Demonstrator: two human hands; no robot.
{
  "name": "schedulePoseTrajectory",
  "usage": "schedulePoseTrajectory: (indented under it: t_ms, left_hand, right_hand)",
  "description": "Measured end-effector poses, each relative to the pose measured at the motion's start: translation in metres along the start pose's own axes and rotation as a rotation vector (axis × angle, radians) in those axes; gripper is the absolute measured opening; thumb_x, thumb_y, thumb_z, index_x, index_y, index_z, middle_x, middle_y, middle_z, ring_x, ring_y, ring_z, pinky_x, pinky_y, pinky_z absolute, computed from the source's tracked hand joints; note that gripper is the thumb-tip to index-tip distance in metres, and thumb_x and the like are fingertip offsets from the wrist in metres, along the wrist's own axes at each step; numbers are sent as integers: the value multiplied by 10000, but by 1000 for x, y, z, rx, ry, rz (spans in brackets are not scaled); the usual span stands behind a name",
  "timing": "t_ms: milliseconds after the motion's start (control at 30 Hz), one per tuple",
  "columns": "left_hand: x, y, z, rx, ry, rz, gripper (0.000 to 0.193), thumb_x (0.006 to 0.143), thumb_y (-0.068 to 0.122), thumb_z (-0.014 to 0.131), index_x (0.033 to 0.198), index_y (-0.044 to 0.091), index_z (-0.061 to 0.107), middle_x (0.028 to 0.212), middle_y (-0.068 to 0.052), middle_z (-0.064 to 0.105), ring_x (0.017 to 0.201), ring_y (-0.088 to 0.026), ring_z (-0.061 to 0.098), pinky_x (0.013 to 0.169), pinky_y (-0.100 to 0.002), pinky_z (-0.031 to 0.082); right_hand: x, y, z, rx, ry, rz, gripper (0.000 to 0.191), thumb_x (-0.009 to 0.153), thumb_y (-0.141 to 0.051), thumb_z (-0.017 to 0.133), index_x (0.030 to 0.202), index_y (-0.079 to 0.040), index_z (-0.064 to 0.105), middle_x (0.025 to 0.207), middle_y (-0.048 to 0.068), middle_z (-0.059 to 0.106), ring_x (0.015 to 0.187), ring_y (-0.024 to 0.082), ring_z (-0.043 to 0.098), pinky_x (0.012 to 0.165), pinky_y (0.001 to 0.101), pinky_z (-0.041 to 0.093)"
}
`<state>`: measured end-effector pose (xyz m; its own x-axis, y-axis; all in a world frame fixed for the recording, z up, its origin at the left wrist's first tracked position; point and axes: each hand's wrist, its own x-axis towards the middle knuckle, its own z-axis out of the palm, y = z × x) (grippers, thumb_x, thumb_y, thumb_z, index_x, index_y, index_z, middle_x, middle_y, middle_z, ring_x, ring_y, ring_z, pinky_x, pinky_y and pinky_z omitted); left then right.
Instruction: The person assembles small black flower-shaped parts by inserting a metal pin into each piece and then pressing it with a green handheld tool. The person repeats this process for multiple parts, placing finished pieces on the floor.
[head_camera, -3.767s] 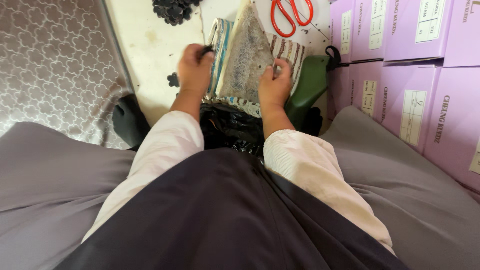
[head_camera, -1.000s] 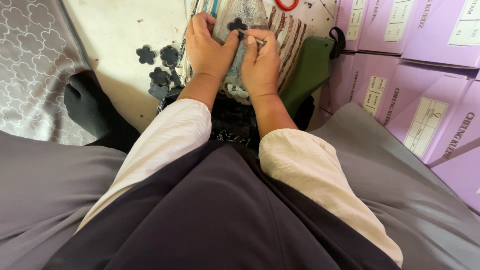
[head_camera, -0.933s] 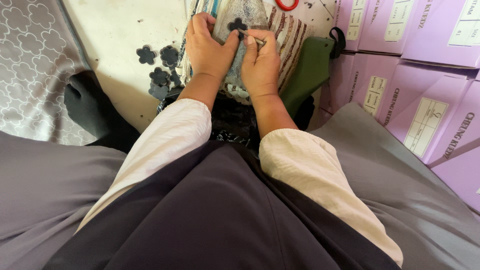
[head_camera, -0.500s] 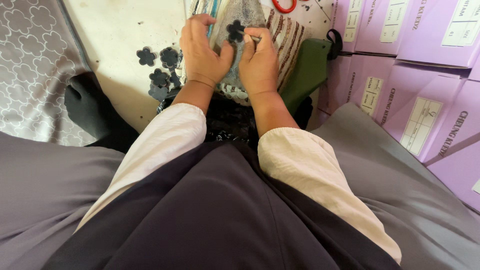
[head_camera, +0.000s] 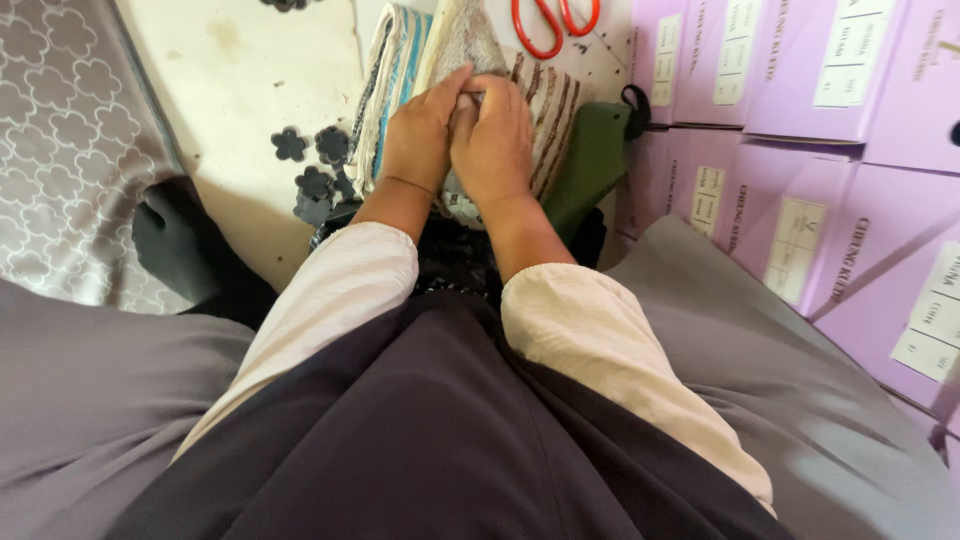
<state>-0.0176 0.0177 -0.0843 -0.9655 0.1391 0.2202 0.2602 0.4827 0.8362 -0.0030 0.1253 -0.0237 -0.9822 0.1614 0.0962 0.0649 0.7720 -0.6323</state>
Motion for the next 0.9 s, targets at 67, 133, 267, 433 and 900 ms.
schedulePoseTrajectory:
  t_ms: [67, 133, 267, 433, 900]
  left_hand:
    - [2, 3, 0, 42, 42, 4, 248, 1010, 153, 657, 1257, 160, 669, 1020, -145, 751, 887, -358, 724, 784, -436, 593]
    - [4, 6, 0, 70, 63, -4, 178, 1014, 181, 665, 1191, 179, 682, 1001, -130, 755, 868, -351, 726, 765, -434, 595]
    - [5, 13, -5, 103, 7, -51, 107, 1018, 204, 651, 1118, 181, 682, 948, -121, 748, 829, -368, 706, 718, -456, 575]
    - [9, 14, -12, 140, -50, -88, 100, 1013, 216, 637, 1099, 172, 663, 913, -126, 729, 812, -374, 699, 703, -478, 561]
    - [7, 19, -25, 145, -75, -101, 116, 1025, 199, 590, 1106, 160, 664, 928, -131, 738, 830, -379, 709, 732, -477, 573]
  right_hand:
    - [-5, 5, -10, 16, 100, -69, 382, 933, -191, 726, 1246, -53, 555, 1199, 185, 619, 1151, 403, 586, 1017, 468, 463]
    - [-16, 18, -23, -72, 274, -157, 531, 910, -233, 759, 1336, -46, 502, 1278, 199, 597, 1224, 416, 564, 1081, 480, 442]
    - [-37, 68, -40, -330, 679, 220, 747, 814, -344, 843, 1367, -14, 465, 1344, 240, 560, 1247, 429, 543, 1077, 508, 422]
    - [-81, 105, -33, -40, 509, 1068, 841, 733, -352, 875, 1376, -1, 462, 1278, 223, 602, 1176, 399, 579, 1008, 482, 449]
    - [-13, -11, -83, 418, 144, 533, 926, 640, -214, 867, 1440, -23, 441, 1208, 140, 672, 1086, 265, 655, 945, 372, 521]
